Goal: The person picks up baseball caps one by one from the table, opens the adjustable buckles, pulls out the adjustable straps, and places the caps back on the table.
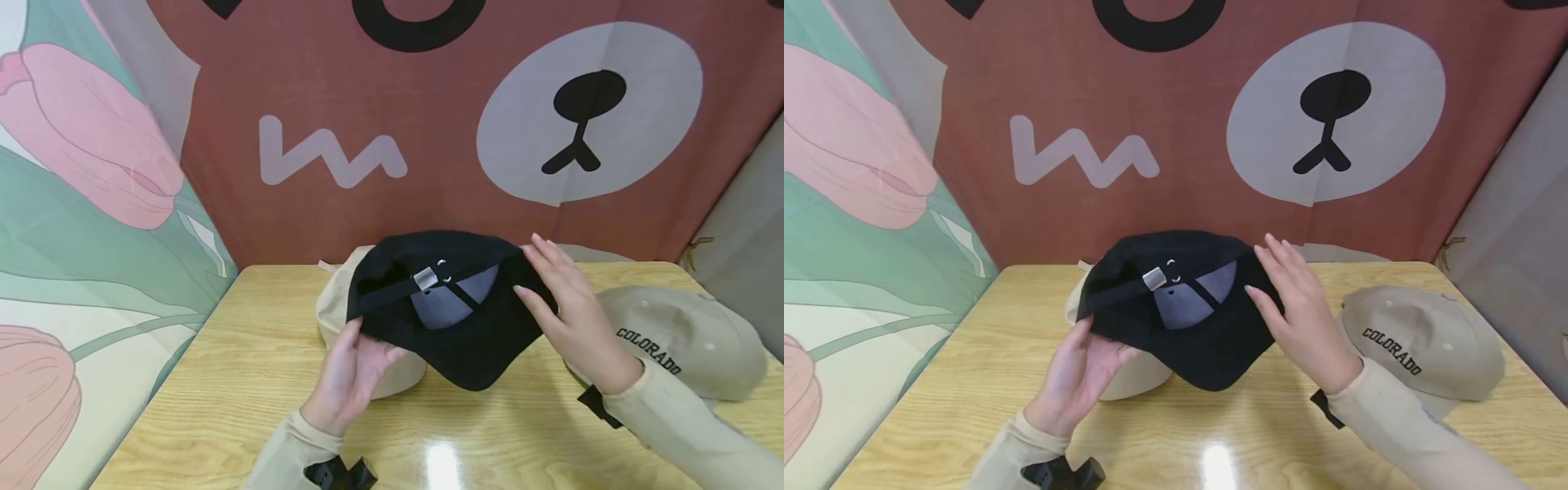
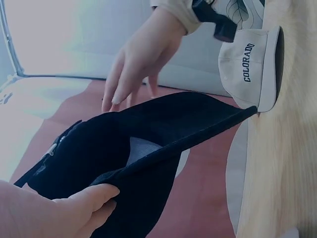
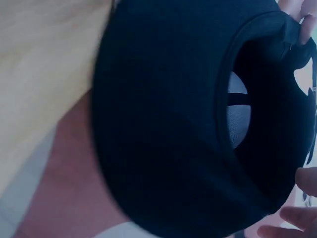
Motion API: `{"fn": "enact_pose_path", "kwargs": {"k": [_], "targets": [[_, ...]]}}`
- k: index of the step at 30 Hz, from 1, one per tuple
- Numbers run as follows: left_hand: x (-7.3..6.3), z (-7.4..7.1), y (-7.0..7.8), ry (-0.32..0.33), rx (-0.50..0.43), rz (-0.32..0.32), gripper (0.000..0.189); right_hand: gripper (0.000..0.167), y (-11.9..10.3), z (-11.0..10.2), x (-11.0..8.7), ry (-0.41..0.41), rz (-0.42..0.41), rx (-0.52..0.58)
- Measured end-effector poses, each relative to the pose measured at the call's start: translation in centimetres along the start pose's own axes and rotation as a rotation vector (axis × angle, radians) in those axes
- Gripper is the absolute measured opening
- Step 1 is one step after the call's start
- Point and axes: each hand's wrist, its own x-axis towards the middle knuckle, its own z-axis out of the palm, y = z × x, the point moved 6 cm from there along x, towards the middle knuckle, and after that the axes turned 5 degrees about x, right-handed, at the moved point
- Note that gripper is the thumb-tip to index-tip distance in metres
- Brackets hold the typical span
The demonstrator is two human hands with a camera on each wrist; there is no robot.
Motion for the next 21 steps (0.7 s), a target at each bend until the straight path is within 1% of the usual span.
{"fn": "enact_pose_path", "kwargs": {"k": [2,4,7,9,10,12,14,15,18,20,21], "targets": [[-0.1,0.1,-0.1,-0.001,0.006,0.001,0.04,0.059,-0.6,0.2,0.5,0.015,-0.053,-0.044],[-0.1,0.1,-0.2,0.002,0.005,0.002,0.039,0.06,-1.1,0.4,0.9,0.022,-0.08,-0.081],[-0.2,0.2,-0.4,0.004,0.005,0.001,0.039,0.061,-1.4,0.7,1.4,0.023,-0.095,-0.146],[-0.3,0.2,-0.5,0.006,0.009,-0.004,0.039,0.055,-1.5,1.0,1.7,0.021,-0.094,-0.187],[-0.3,0.2,-0.6,0.004,0.014,-0.007,0.04,0.056,-1.5,1.2,1.8,0.02,-0.094,-0.205],[-0.3,0.4,-0.7,-0.004,0.022,-0.012,0.041,0.068,-1.5,1.5,2.0,0.016,-0.096,-0.237],[-0.3,0.5,-0.9,-0.012,0.032,-0.012,0.042,0.082,-1.4,1.7,2.1,0.011,-0.09,-0.252],[-0.3,0.6,-1.0,-0.02,0.035,-0.011,0.043,0.084,-1.4,1.8,2.2,0.011,-0.093,-0.259],[-0.3,0.9,-1.2,-0.036,0.042,0.001,0.043,0.082,-1.2,1.8,2.4,0.024,-0.105,-0.262],[-0.3,1.1,-1.5,-0.033,0.048,0.002,0.04,0.081,-1.1,1.7,2.4,0.038,-0.106,-0.261],[-0.3,1.1,-1.7,-0.026,0.053,0.001,0.038,0.076,-1.0,1.6,2.5,0.042,-0.105,-0.259]]}}
